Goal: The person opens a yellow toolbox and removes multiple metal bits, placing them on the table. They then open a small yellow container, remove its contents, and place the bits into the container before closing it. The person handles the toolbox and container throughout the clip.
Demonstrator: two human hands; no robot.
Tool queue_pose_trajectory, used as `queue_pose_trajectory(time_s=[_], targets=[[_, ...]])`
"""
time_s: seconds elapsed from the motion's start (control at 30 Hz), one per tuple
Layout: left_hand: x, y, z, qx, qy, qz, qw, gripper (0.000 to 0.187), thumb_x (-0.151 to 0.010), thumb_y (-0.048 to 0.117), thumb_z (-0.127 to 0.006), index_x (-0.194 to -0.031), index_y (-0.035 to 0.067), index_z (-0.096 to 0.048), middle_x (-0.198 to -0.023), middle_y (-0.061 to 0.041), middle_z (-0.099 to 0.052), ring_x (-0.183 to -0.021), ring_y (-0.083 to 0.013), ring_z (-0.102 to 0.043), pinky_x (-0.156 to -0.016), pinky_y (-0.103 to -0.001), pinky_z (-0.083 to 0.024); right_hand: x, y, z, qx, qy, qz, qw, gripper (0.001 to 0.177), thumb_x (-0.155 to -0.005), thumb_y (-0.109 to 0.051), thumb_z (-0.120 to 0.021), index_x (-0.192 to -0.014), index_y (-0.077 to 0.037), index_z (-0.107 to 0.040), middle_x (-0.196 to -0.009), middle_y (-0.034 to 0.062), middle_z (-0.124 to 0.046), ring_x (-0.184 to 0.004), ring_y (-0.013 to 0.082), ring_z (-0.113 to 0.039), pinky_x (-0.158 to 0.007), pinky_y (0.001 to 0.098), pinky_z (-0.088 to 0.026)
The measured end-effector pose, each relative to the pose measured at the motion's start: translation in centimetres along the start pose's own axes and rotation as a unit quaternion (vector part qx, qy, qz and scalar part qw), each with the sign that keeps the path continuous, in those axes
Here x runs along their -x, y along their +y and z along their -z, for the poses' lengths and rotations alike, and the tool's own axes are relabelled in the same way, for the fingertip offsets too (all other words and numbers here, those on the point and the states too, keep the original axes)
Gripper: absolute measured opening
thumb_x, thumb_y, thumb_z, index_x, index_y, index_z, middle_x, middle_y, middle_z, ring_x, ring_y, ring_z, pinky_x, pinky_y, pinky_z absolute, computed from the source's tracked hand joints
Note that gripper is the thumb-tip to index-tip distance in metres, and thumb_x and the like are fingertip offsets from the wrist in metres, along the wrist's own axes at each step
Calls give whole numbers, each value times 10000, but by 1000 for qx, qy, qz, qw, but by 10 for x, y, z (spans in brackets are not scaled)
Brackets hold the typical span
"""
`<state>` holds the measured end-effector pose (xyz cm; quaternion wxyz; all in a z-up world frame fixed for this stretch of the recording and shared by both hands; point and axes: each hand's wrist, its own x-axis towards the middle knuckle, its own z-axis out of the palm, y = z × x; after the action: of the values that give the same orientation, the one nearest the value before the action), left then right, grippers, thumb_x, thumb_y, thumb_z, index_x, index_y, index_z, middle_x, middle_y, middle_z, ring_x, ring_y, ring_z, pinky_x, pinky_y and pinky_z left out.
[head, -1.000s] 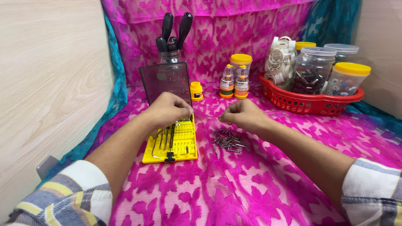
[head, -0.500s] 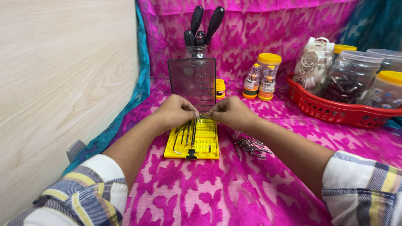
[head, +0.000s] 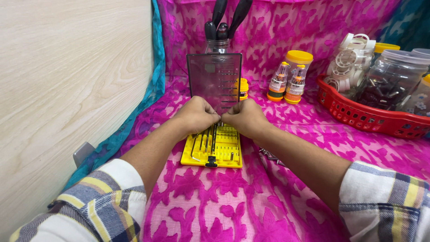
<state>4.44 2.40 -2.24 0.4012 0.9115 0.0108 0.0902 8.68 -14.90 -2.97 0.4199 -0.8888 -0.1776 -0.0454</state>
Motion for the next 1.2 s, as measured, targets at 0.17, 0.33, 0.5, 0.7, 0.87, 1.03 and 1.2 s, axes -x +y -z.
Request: queue_pose_trajectory(time_s=[0.17, 0.33, 0.5, 0.7, 0.87, 1.03, 1.2], targets=[[4, 6, 0, -19, 10, 2, 1000, 201, -835, 231, -727, -839, 45, -803, -744, -96, -761, -669, -150, -705, -672, -349, -554, 6, -5, 5, -61, 40, 13, 997, 211, -802, -209, -763, -879, -13, -783, -756, 61, -743, -663, 105, -657, -628, 308, -537], [5, 10, -1, -24, 52, 12, 998, 229, -860, 270, -714, -880, 59, -800, -778, -106, -765, -696, -167, -722, -704, -366, -553, 11, 8, 32, -69, 3, 32, 997, 204, -817, -210, -745, -872, -17, -783, -726, 20, -714, -624, 68, -599, -577, 270, -487], [2, 20, -4, -2, 73, -31, 997, 215, -849, 254, -723, -892, 58, -802, -808, -102, -767, -736, -162, -728, -737, -354, -554, 22, 28, 65, -50, -58, -11, 997, 201, -836, -233, -728, -852, -35, -762, -686, 1, -667, -545, 77, -531, -489, 288, -409], [3, 46, -32, 116, -64, -42, 990, 194, -849, 185, -737, -876, 2, -792, -790, -76, -732, -686, -135, -629, -660, -344, -531, 38, 42, 98, -27, -95, -51, 994, 204, -829, -263, -728, -809, -62, -758, -647, -24, -618, -527, 75, -482, -465, 287, -371], [9, 63, -48, 115, -117, -97, 982, 188, -835, 196, -757, -868, 16, -798, -785, -30, -741, -701, -81, -621, -683, -285, -528, 51, 44, 111, -9, -90, -75, 993, 205, -825, -272, -752, -794, -70, -743, -655, -18, -607, -542, 78, -479, -476, 287, -366], [9, 63, -46, 145, -137, -89, 976, 188, -850, 185, -768, -913, 13, -812, -810, -30, -744, -722, -84, -619, -697, -283, -518, 54, 43, 116, -16, -90, -64, 994, 214, -845, -284, -757, -797, -76, -745, -661, -29, -596, -552, 71, -464, -485, 279, -358], [5, 43, -27, 105, -25, -77, 991, 185, -868, 166, -741, -986, 35, -799, -859, -44, -767, -782, -101, -691, -747, -288, -558, 41, 44, 100, -29, -78, -51, 995, 182, -867, -259, -744, -862, -79, -768, -688, -18, -617, -586, 72, -507, -505, 282, -401]])
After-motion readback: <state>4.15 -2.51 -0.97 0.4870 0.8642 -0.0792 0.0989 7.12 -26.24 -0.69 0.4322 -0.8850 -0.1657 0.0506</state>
